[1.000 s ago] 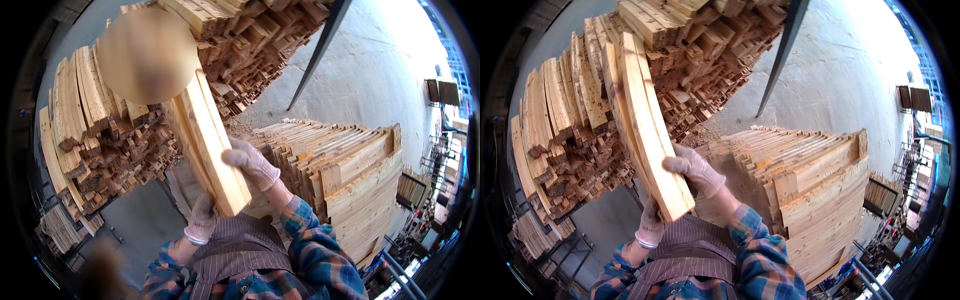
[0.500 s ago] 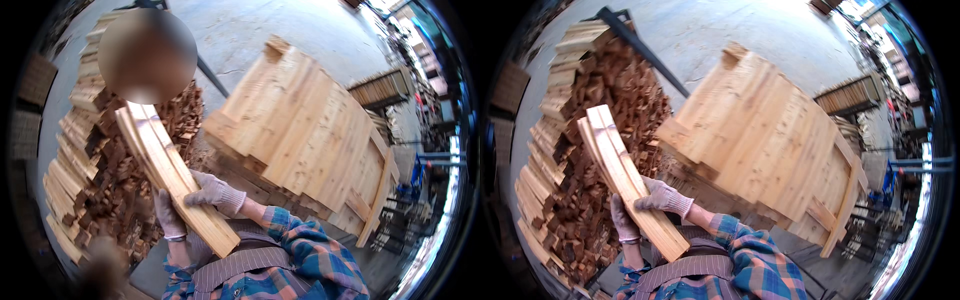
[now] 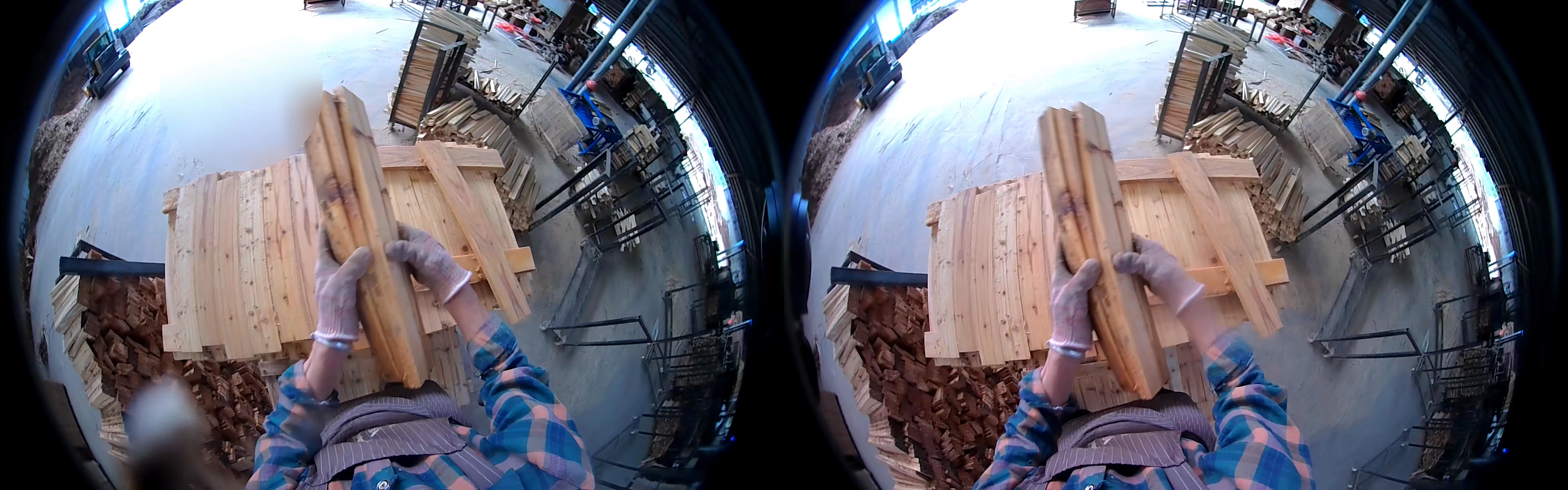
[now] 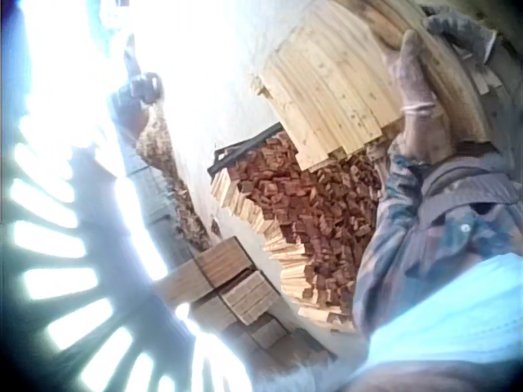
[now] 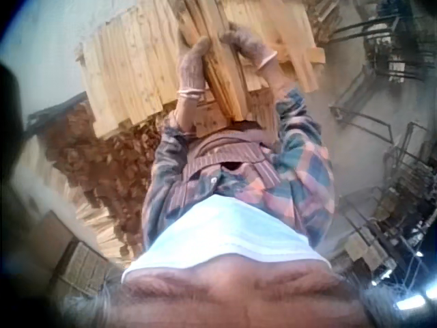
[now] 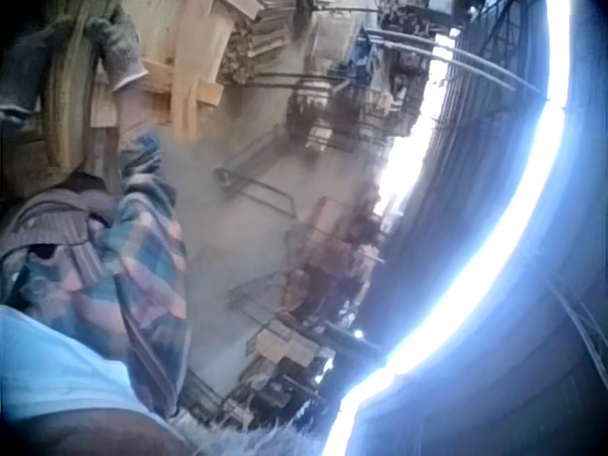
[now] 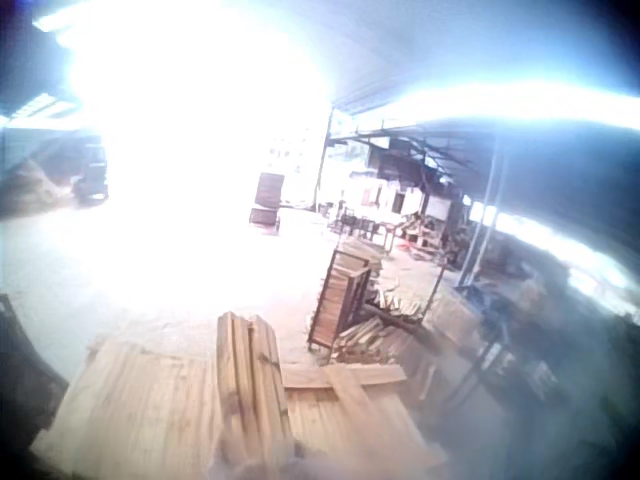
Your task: The person repeatedly picks up wooden planks from a large pile and places them onto a wooden pallet. The person arranges the planks side-by-side to form a neat stack on the pallet, repeating this process throughout the video.
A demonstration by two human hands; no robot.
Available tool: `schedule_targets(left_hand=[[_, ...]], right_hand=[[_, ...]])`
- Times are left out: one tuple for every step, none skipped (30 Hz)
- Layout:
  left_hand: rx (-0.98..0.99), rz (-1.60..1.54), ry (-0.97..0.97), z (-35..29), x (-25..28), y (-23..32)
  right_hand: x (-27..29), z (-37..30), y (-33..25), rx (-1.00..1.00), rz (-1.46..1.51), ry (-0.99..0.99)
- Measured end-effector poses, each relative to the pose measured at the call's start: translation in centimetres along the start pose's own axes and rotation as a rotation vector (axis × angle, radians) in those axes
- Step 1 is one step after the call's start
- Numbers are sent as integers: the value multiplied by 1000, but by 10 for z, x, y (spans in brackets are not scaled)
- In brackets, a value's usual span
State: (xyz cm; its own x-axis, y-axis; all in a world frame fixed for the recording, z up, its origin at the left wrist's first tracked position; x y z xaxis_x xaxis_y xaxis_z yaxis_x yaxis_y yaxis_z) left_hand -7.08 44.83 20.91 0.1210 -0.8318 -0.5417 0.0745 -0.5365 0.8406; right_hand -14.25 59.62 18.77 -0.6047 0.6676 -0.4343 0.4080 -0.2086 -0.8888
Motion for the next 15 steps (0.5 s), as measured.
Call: schedule_targets(left_hand=[[71, 86, -1, 21, -1, -35], [102, 235, 22, 45, -7, -63], [130, 381, 45, 64, -9, -97], [208, 642, 208, 88, 34, -140], [539, 714, 80, 82, -28, -141], [384, 585, 93, 88, -12, -148], [241, 481, 115, 82, 23, -152], [249, 401, 139, 77, 45, -141], [281, 279, 55, 79, 23, -145], [311, 265, 9, 75, -7, -162], [297, 269, 35, 76, -4, -167], [258, 340, 69, 80, -1, -165], [223, 411, 112, 81, 6, -164], [212, 409, 132, 83, 23, -160], [227, 395, 111, 85, 16, -167]], right_hand=[[35, 0, 10, -13, 90, 41], [74, 4, 29, -48, -126, 152], [114, 8, 52, -86, -344, 264], [135, 32, 65, -103, -578, 327], [212, -9, 98, -60, -284, 537], [203, 5, 93, -45, -137, 446], [170, 15, 88, -44, 35, 344], [116, 21, 47, -166, -377, 323], [148, 13, 65, -34, -95, 309], [209, 1, 100, 194, 89, 225], [207, 9, 103, 82, -65, 339], [200, 19, 98, -44, -225, 428], [192, 26, 91, -176, -370, 506], [169, 31, 76, -117, -223, 423], [187, 25, 82, -105, -456, 548]])
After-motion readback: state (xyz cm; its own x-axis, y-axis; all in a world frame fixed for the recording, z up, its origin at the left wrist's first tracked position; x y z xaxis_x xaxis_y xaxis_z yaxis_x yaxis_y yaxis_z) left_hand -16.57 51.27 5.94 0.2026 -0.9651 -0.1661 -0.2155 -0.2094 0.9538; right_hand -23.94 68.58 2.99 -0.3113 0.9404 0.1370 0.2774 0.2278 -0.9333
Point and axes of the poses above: each hand's wrist, its own z-axis towards the middle knuckle, its own x-axis out of the back of the hand, y = z × x, the point moved 2 cm from there along z, towards the middle knuckle, and after that the axes turned 10 degrees about -y, right-handed, at the moved point
